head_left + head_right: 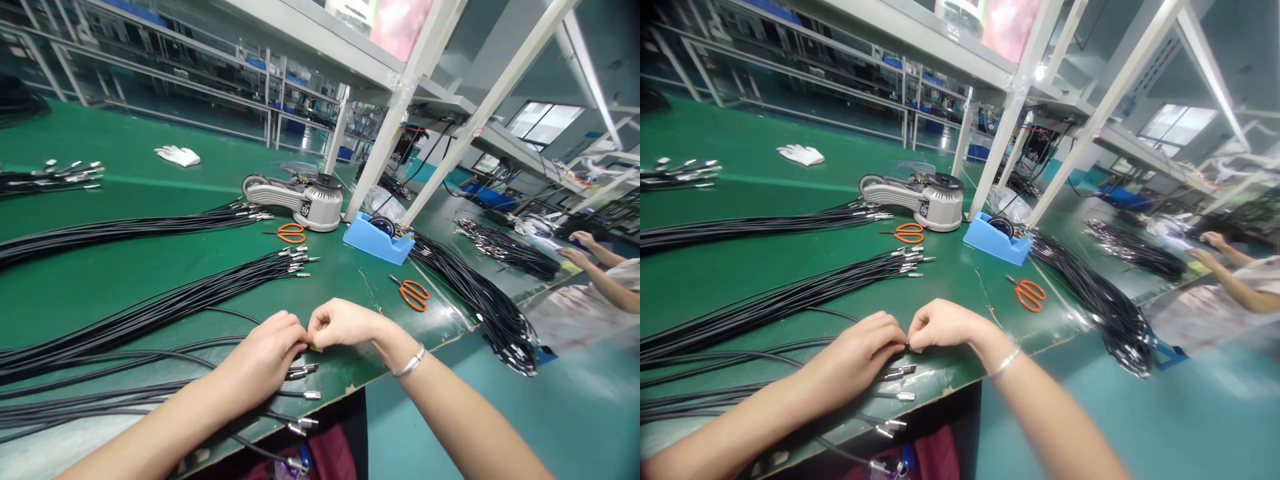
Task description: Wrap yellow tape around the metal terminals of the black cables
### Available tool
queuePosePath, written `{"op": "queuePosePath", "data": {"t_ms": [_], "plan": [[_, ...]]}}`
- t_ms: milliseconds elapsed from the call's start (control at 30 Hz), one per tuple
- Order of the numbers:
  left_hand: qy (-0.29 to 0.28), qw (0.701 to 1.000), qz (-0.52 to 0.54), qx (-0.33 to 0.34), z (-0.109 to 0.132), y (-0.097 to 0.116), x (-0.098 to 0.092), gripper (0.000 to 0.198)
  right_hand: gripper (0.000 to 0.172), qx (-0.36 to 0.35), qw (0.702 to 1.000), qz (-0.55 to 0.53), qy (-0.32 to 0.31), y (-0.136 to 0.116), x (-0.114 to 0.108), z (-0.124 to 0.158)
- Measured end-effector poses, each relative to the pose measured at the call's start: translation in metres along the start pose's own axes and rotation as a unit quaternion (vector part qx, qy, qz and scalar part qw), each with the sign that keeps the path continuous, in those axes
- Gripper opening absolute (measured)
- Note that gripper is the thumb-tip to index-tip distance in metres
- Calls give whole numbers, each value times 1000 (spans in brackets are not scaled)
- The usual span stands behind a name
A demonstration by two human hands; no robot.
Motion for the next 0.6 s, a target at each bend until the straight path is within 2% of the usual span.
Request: {"op": "queuePosePath", "data": {"t_ms": [167,300,367,400,467,533,600], "plan": [[-10,998,26,65,1,9,-8,24,13,8,987,-127,-95,2,7,-6],[12,991,34,125,5,18,-17,27,11,8,972,-210,-103,1,12,-11],[46,990,49,121,5,19,-23,24,11,3,966,-245,-88,3,12,-13],[68,991,64,95,5,15,-26,21,11,0,963,-258,-76,4,12,-13],[120,986,114,-3,3,2,-32,15,14,-11,954,-298,-28,9,8,-13],[161,964,175,-121,5,-13,-34,14,19,-32,930,-361,62,16,-2,-9],[168,936,230,-206,6,-22,-31,21,17,-60,895,-412,162,23,-13,-2]]}}
Point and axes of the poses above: each hand's wrist, its own z-axis away from the middle knuckle, its own x-axis out of the palm, y = z × x, the point moved 7 cm from there along -z, towards the middle knuckle, and after that the axes turned 6 degrees about z, right-handed, at the moved point
